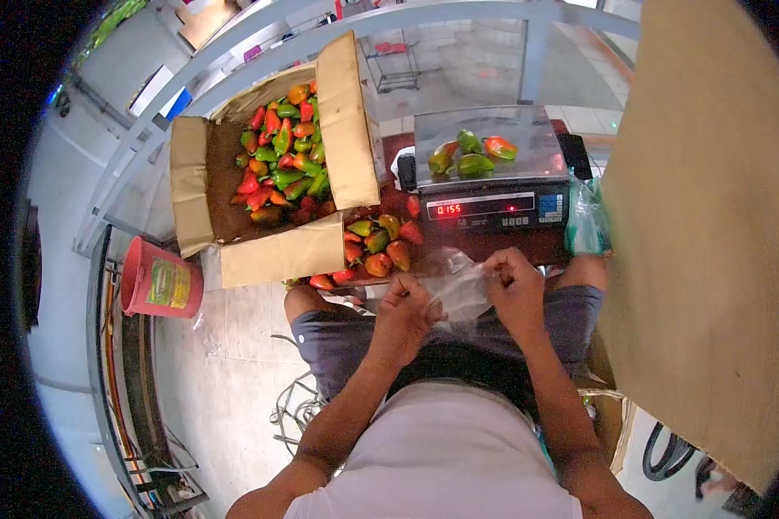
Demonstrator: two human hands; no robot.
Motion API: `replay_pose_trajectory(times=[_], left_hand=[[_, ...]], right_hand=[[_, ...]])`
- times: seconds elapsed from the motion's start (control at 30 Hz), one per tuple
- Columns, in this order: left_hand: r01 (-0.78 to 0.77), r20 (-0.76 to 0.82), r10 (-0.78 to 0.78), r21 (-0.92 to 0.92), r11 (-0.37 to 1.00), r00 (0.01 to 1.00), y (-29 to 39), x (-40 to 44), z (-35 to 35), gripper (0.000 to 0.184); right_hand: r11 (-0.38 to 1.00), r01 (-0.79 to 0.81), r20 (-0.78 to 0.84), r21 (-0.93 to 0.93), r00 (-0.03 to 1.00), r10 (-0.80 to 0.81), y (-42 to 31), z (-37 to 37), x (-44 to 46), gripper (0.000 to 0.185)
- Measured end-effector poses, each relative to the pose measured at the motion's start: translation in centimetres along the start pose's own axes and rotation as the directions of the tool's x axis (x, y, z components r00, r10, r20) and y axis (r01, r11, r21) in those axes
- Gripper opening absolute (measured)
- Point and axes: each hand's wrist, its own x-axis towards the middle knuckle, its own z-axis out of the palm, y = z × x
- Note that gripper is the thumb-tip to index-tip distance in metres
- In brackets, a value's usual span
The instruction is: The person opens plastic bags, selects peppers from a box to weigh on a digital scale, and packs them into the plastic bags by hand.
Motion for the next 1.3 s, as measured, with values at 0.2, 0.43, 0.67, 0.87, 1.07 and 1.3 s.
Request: replay_pose_trajectory(times=[0.2,0.43,0.67,0.87,1.07,1.3], left_hand=[[0.156,-0.246,-0.008,0.591,0.791,0.969,0.0,1.4,-1.0,0.013],[0.135,-0.154,-0.141,-0.051,0.990,0.978,-0.2,2.2,-2.1,0.025],[0.137,-0.214,0.054,0.781,0.610,0.975,-3.1,3.4,-4.3,0.024],[0.246,-0.161,-0.279,-0.197,0.949,0.947,0.2,2.2,-1.5,0.021],[-0.366,0.356,0.185,0.930,0.021,0.916,-0.3,1.1,-2.0,0.022],[-0.281,0.344,0.089,0.870,-0.405,0.935,-2.1,2.0,-1.6,0.023]], right_hand=[[0.847,-0.160,0.028,0.506,0.985,0.169,2.7,0.8,0.4,0.018],[0.958,-0.277,0.237,0.072,0.938,0.253,1.3,0.8,-0.8,0.026],[0.724,-0.377,0.208,0.577,0.925,0.317,2.9,2.0,-0.7,0.037],[0.659,-0.521,0.426,0.543,0.847,0.318,2.8,0.0,-0.7,0.043],[0.985,0.063,0.075,-0.159,0.996,-0.052,1.2,-0.2,0.5,0.038],[0.692,0.306,0.400,-0.654,0.916,-0.027,-1.9,2.0,0.0,0.007]])
